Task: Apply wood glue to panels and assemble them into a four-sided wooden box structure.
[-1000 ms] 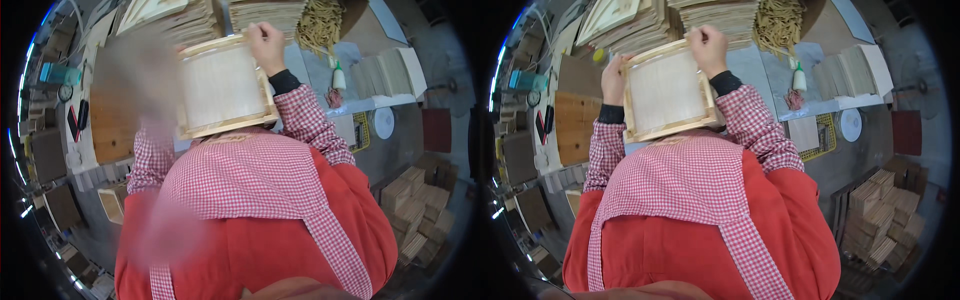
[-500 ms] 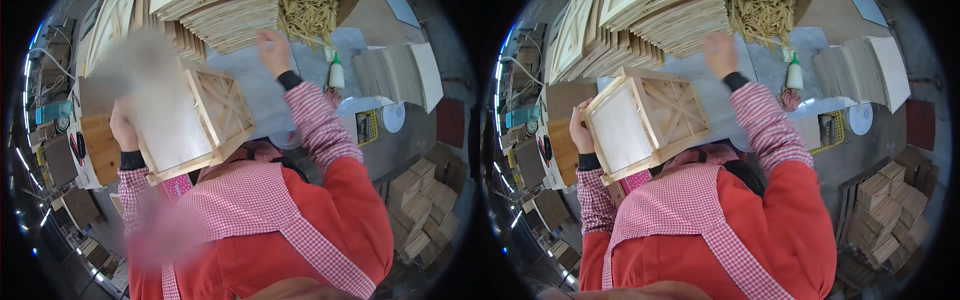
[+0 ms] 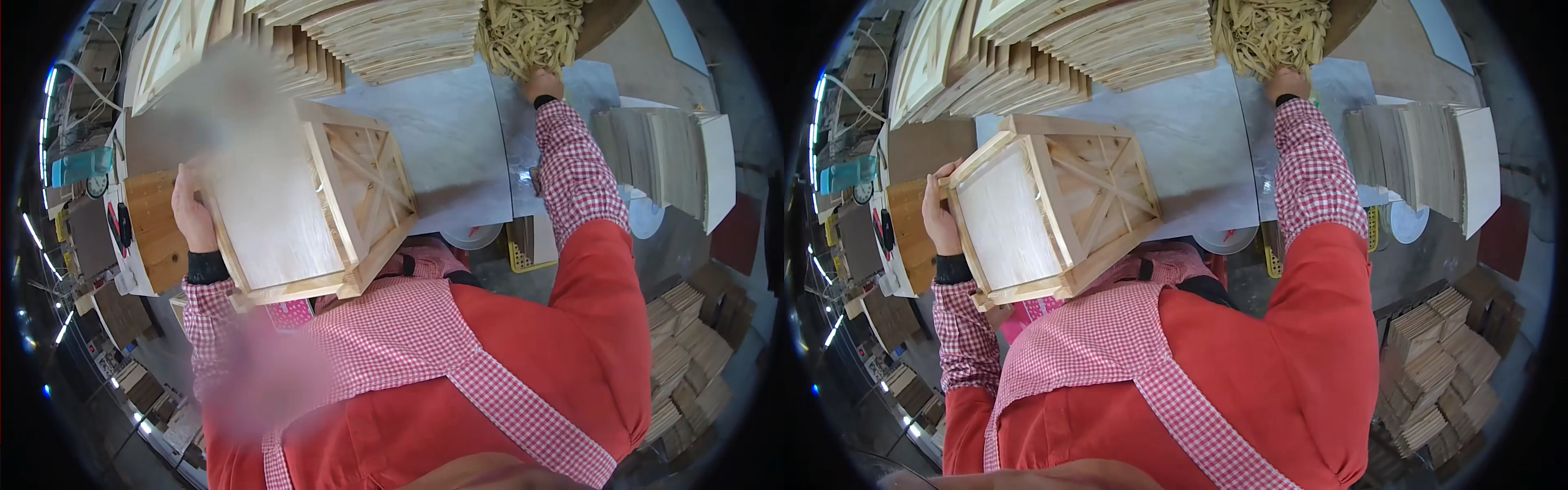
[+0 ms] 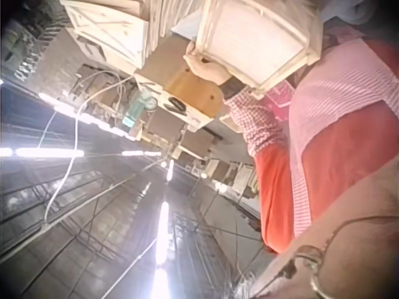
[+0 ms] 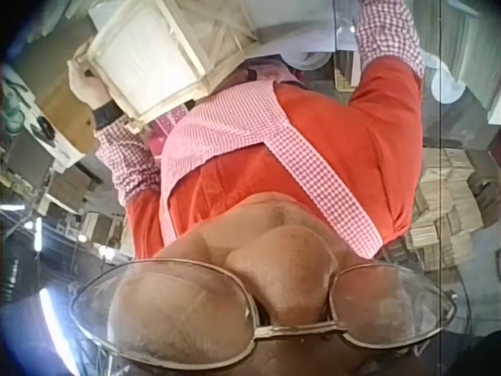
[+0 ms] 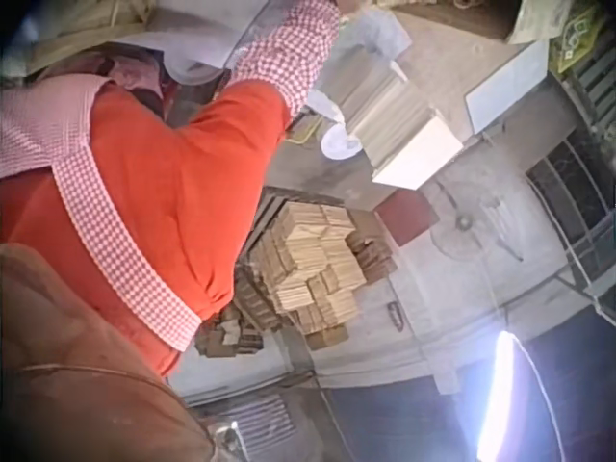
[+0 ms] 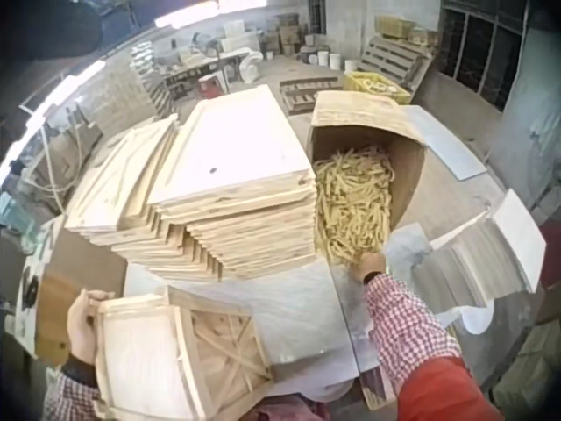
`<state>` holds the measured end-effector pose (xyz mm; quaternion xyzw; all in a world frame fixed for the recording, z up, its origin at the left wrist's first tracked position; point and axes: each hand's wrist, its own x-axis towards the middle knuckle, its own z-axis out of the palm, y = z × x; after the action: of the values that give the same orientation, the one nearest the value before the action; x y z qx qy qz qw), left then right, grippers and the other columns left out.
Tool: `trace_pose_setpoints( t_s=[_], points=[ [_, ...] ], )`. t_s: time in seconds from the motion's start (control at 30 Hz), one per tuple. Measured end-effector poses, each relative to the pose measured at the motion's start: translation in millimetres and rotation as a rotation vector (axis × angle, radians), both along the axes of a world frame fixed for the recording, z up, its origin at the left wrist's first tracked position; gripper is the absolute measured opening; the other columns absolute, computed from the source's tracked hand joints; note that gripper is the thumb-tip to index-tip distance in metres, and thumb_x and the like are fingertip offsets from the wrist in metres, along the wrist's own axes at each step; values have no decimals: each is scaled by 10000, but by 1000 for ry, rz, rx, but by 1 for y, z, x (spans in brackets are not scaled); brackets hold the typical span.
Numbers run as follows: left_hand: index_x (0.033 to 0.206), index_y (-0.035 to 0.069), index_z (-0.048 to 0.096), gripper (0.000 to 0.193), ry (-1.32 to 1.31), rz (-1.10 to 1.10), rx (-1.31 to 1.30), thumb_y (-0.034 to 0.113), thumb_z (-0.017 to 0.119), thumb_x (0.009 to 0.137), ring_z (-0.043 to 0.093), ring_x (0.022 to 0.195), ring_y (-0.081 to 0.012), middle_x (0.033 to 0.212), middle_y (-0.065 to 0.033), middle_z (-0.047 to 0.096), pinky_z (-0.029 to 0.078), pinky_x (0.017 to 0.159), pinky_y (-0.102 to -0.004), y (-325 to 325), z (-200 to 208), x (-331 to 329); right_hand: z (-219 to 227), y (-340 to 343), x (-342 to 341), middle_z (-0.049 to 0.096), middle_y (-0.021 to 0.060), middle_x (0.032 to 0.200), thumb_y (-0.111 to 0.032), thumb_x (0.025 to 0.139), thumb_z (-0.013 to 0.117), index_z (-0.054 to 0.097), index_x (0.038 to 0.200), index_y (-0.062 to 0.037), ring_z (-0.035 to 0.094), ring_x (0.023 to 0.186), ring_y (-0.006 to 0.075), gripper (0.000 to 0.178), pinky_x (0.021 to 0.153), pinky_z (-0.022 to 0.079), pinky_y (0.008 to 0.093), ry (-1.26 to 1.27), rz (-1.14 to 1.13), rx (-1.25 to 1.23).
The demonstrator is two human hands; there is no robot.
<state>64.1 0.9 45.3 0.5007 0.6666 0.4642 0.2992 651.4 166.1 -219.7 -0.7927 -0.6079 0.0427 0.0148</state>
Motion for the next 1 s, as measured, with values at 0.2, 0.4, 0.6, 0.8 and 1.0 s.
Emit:
trace_pose_setpoints(
  t_s=[0.2,0.4,0.6,0.8,1.0],
  points=[
    [1103,-71,593,481,-44,-73,43,320,324,1023,581,1061,-209,1120,-159,633,410,983,-321,10,-5,-4,73,14,24,680,119,862,-360,723,705,602,970,-73,646,852,333,392,722,519,428,335,105,-42],
    [1129,-56,597,412,249,-70,121,279,389,1013,578,1052,-184,1109,-125,631,408,975,-305,11,8,30,172,-2,-4,612,40,685,-264,845,653,538,844,-43,611,653,172,248,587,486,335,909,262,259],
    [1239,-14,544,392,550,-177,685,145,633,892,522,1172,-209,1252,-129,555,410,981,-331,-11,59,67,327,-106,-182,500,-46,661,-137,918,580,534,845,-39,435,589,55,130,526,354,210,796,871,328],
    [1073,0,576,347,204,-759,419,179,716,811,578,957,-240,1083,-118,615,421,905,-383,-45,84,85,377,-191,-284,440,42,608,-109,853,645,541,851,-23,418,569,159,136,515,340,279,933,1260,141],
    [792,56,569,147,-291,-938,-140,138,691,787,566,668,-227,733,-36,610,438,739,-371,-74,81,26,371,-186,-273,412,51,594,-141,825,673,525,751,-34,432,630,207,198,608,360,327,745,1309,96]
  ],
)
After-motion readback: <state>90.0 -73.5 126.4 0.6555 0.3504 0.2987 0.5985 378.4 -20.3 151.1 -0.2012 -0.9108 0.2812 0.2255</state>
